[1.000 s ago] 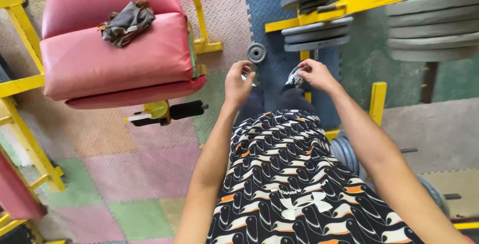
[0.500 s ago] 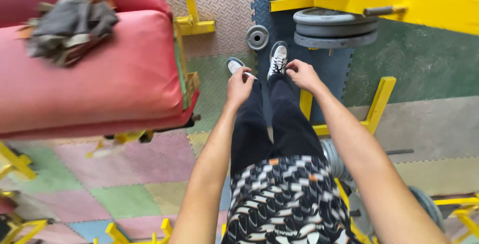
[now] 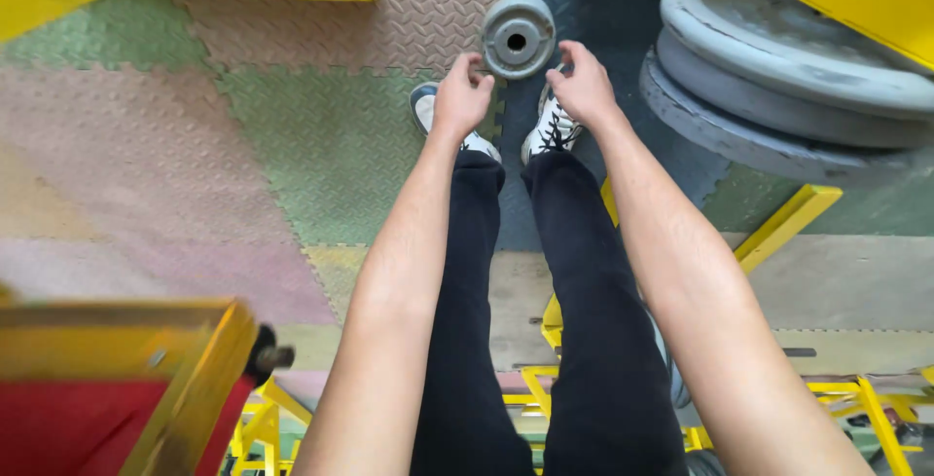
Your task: Cleaning weight plates with a cloth and organizing them onto a weight rack.
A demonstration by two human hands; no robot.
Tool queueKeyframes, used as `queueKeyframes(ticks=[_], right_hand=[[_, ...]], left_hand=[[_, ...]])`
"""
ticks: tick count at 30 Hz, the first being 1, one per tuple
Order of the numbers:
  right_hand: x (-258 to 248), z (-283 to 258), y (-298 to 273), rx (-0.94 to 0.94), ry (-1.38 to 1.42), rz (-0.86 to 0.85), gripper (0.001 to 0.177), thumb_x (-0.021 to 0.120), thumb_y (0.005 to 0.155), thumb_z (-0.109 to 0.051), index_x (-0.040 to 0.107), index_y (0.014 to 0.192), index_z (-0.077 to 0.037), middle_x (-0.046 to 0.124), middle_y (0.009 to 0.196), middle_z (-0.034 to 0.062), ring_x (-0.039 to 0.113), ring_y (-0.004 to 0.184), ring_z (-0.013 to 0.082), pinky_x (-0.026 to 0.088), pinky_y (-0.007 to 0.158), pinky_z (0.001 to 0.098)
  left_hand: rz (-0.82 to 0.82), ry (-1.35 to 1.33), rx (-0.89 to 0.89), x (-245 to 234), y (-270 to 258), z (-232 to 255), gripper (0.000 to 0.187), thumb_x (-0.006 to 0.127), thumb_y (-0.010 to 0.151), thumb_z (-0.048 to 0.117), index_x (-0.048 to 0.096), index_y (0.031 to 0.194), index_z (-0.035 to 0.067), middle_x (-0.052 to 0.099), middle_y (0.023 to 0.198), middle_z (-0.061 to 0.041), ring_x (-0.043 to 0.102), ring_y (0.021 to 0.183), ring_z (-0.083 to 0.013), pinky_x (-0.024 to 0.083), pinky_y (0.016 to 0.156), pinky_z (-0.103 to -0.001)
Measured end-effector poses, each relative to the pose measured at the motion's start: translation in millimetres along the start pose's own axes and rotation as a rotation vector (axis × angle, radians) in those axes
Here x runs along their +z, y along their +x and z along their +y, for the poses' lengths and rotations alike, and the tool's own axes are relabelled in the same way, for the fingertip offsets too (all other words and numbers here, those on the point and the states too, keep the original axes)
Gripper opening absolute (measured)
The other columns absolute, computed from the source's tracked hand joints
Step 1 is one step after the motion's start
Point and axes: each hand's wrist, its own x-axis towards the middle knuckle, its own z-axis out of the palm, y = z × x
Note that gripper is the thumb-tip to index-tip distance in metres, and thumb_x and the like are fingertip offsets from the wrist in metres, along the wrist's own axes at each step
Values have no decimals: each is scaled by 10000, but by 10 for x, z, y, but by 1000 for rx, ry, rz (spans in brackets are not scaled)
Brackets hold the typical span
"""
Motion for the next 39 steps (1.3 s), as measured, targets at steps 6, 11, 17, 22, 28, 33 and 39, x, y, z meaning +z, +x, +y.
queueKeyframes(ticks=[6,11,17,22,28,33,39], right_hand=[[612,810,716,-144,4,24,963,888,876,-216,290,1567,85,384,1539,285,432,1383,361,391,1111,411],[676,590,723,10,137,34,877,853,829,-222,387,1529,27,461,1475,199,496,1353,292,434,1127,353],[479,206,213,19,269,80,590,794,834,-146,530,1347,-24,580,1270,115,596,1188,229,502,1026,349],[91,-163,-689,-49,537,117,322,759,912,-107,585,1177,-51,625,1057,42,605,958,150,524,839,308],[-861,-1115,-2158,-8,677,79,185,693,926,-138,580,1065,-90,613,895,-18,573,753,65,485,587,231],[-1738,-1988,-3290,-156,763,77,126,678,970,-132,601,1054,-78,590,891,-32,539,782,58,452,655,225],[-2545,-2962,-4432,-465,792,110,143,659,991,-141,597,1088,-56,578,942,-37,511,852,55,429,768,208]], left_hand=[[-3,-51,50,474,665,-535,885,802,841,234,302,1540,24,589,1392,-245,582,1291,-359,443,1083,-410],[-32,-215,-33,791,941,-775,935,828,774,146,315,1542,-2,422,1527,-252,428,1422,-368,349,1163,-412],[5,-311,-110,454,402,-383,780,786,730,63,469,1441,15,534,1393,-196,527,1319,-328,430,1100,-393],[73,-536,1,164,-496,-64,566,776,789,62,552,1305,2,663,1227,-150,640,1176,-255,506,1027,-348],[142,-593,112,-851,-2069,1236,397,777,852,131,604,1194,28,675,1103,-86,626,1047,-192,500,948,-332],[169,-588,281,-1688,-3322,2340,370,784,849,158,589,1147,56,652,1005,-41,631,868,-140,535,774,-306],[233,-576,398,-2557,-4641,3407,336,773,863,174,575,1109,58,652,913,-32,635,776,-120,546,711,-289]])
